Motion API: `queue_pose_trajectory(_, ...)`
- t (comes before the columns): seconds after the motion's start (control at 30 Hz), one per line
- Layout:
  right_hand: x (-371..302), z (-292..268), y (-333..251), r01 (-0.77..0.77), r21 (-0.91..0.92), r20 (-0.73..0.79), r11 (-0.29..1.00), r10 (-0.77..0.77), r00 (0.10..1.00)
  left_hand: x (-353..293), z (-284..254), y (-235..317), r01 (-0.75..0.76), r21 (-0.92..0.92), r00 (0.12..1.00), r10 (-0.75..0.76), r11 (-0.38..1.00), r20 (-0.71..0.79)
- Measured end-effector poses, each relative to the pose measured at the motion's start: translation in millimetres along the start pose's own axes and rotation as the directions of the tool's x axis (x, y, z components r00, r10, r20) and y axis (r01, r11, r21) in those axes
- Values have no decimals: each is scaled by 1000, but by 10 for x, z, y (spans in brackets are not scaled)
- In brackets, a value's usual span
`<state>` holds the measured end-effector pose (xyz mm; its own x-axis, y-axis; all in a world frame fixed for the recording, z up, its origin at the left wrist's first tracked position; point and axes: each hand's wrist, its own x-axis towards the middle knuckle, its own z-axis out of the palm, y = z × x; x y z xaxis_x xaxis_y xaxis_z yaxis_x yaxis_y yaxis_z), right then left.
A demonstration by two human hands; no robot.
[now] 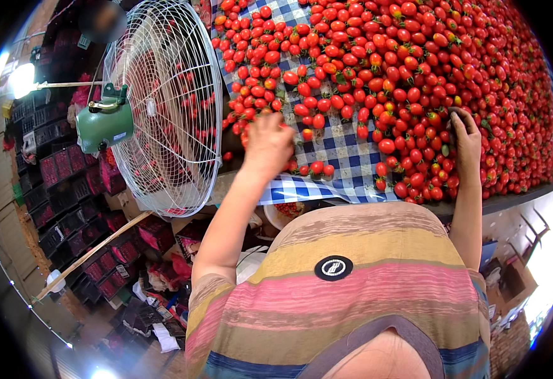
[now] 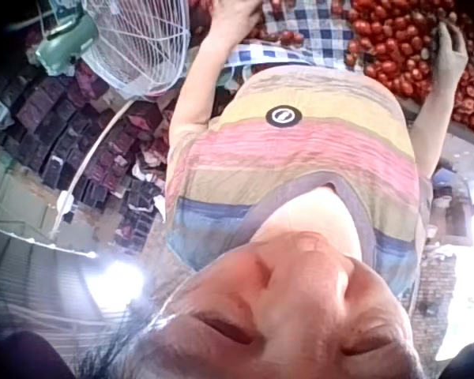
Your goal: The person sorts tomatoes on a table by hand, picking up individual tomatoes and placing some into a small bowl while moving others across the table surface.
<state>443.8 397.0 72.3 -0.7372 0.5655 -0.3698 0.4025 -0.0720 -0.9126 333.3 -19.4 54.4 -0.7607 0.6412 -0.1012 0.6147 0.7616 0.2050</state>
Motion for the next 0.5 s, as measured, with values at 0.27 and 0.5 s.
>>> queue_pose_trajectory(0.27, -65, 942, -382, 661, -514, 475, 546, -461, 750, 1352, -88, 482, -1, -48, 971, -10, 999, -240)
queue_pose_trajectory(0.5, 8, 1265, 11, 771, -558, 765, 308, -169, 621, 1142, 125, 71, 174, -165, 984, -179, 971, -15)
